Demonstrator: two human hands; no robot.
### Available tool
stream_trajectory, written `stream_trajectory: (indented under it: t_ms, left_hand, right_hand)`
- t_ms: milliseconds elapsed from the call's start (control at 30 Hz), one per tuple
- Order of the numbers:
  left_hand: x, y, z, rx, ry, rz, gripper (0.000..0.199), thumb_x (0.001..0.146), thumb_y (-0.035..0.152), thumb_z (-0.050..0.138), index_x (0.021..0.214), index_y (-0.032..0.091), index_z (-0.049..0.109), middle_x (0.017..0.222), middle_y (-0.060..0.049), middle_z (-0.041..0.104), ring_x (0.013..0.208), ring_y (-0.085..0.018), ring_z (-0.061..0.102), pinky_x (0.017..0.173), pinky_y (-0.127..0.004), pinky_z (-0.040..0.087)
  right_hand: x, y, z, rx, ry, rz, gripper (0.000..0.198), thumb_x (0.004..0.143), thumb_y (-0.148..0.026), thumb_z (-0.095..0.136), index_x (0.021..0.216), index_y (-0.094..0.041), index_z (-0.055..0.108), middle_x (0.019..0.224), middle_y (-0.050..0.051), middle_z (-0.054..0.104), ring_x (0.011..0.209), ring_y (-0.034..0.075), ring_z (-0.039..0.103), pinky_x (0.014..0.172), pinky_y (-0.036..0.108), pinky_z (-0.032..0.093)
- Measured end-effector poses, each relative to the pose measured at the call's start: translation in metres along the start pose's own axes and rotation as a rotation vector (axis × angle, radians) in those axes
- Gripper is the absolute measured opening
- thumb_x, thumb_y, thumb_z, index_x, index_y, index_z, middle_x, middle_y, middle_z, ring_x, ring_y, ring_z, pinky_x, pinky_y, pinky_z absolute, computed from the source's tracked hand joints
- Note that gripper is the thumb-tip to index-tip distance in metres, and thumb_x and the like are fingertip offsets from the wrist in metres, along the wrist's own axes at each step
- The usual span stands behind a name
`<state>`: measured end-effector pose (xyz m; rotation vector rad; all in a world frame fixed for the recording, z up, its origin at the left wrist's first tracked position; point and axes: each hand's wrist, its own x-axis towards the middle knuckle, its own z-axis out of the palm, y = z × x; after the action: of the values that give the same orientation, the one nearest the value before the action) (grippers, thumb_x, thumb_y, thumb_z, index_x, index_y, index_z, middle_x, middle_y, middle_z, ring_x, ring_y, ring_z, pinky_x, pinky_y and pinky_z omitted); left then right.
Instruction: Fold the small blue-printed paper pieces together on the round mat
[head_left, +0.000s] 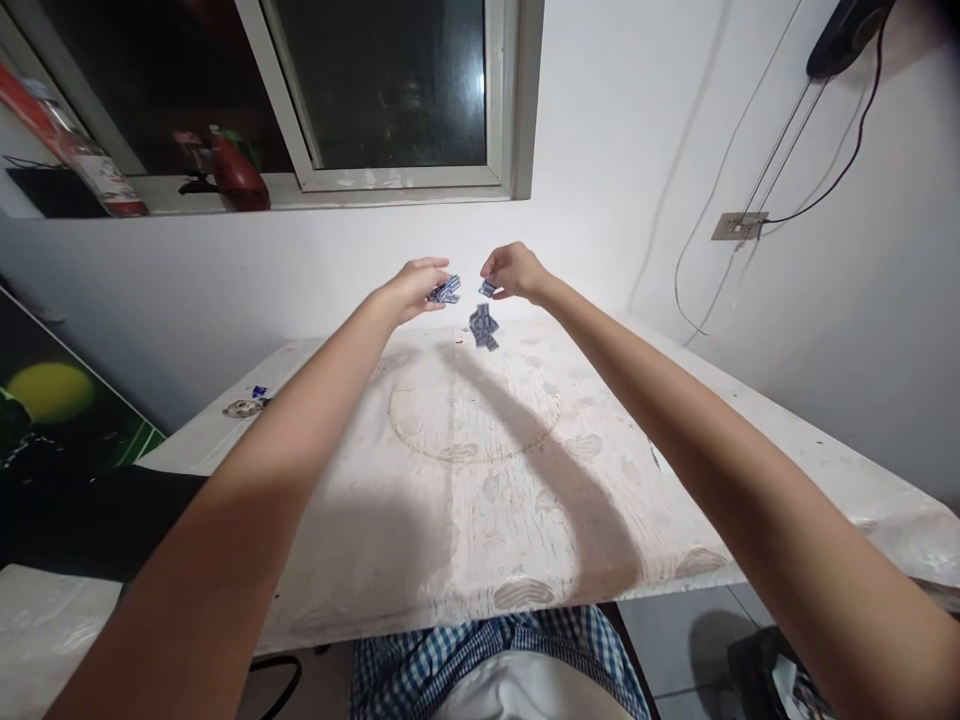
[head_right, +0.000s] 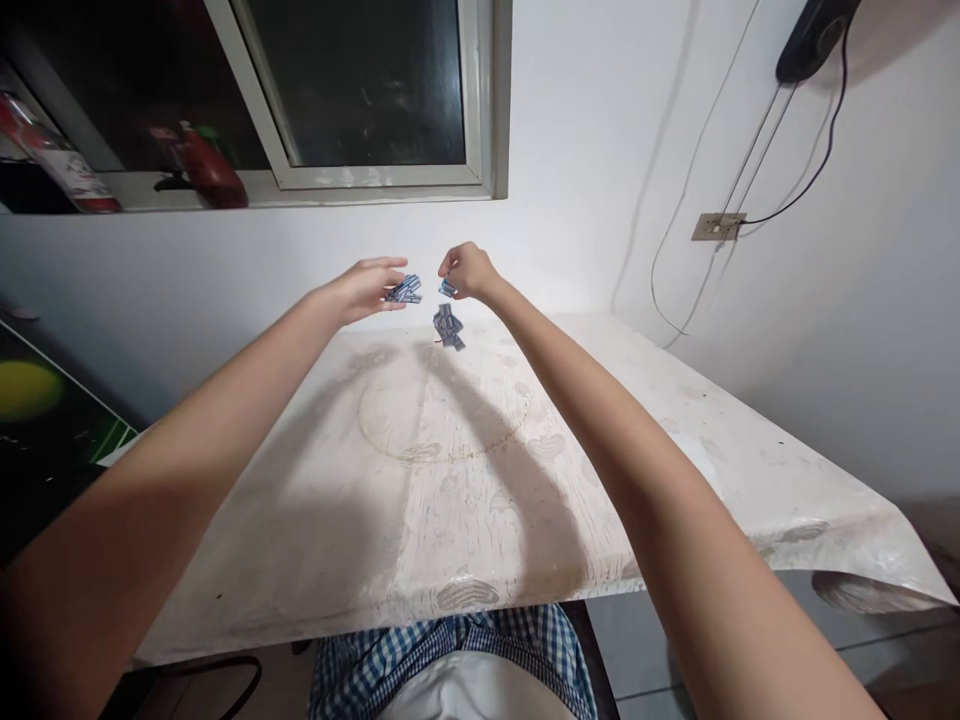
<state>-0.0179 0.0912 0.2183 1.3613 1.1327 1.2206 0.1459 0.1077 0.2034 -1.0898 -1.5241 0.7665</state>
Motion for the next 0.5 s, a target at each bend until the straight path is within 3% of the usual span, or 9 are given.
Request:
stream_trajectory:
  t_ms: [133,267,367,433,500]
  left_hand:
    - [-0.004,0.026,-0.001,0.026,-0.045,0.036,0.032,0.079,0.007,0.047,0.11,0.013,0.049,0.113,-0.011,0.045,0.116,-0.031,0.042,0.086,-0.052,0.039]
    - [0.0,0.028,-0.004,-0.029,-0.09,0.03,0.03,0.083,0.01,0.044,0.113,0.015,0.045,0.119,-0.01,0.039,0.116,-0.033,0.043,0.084,-0.056,0.038]
    - [0.008,0.004,-0.007,0.149,-0.085,0.071,0.044,0.079,0.011,0.048,0.121,0.019,0.04,0.121,-0.011,0.043,0.105,-0.029,0.054,0.084,-0.051,0.042]
    - [0.012,-0.028,-0.009,0.449,-0.083,0.079,0.048,0.078,0.015,0.051,0.124,0.022,0.039,0.12,-0.012,0.048,0.098,-0.025,0.058,0.086,-0.044,0.044]
    - [0.012,-0.071,-0.012,0.74,-0.125,0.048,0.042,0.075,0.021,0.055,0.116,0.021,0.049,0.117,-0.01,0.054,0.102,-0.026,0.056,0.092,-0.04,0.04]
  right_hand:
    - [0.002,-0.016,-0.007,-0.209,0.021,-0.192,0.013,0.064,0.008,0.056,0.067,-0.004,0.058,0.07,0.003,0.052,0.08,0.021,0.058,0.074,0.043,0.047]
    - [-0.003,-0.018,-0.014,-0.323,-0.102,-0.182,0.015,0.068,0.003,0.054,0.08,-0.004,0.062,0.072,0.006,0.058,0.078,0.022,0.06,0.075,0.044,0.045]
    - [-0.01,-0.005,-0.013,-0.423,-0.161,-0.112,0.022,0.068,-0.003,0.057,0.089,-0.005,0.064,0.084,0.01,0.063,0.088,0.025,0.059,0.083,0.045,0.041]
    - [-0.022,0.014,-0.005,-0.542,-0.281,0.011,0.031,0.067,-0.011,0.063,0.098,-0.011,0.064,0.106,0.012,0.06,0.105,0.027,0.051,0.093,0.045,0.035]
    - [-0.041,0.041,0.009,-0.655,-0.383,0.198,0.046,0.066,-0.027,0.067,0.111,-0.02,0.059,0.126,0.009,0.05,0.119,0.03,0.039,0.099,0.048,0.027]
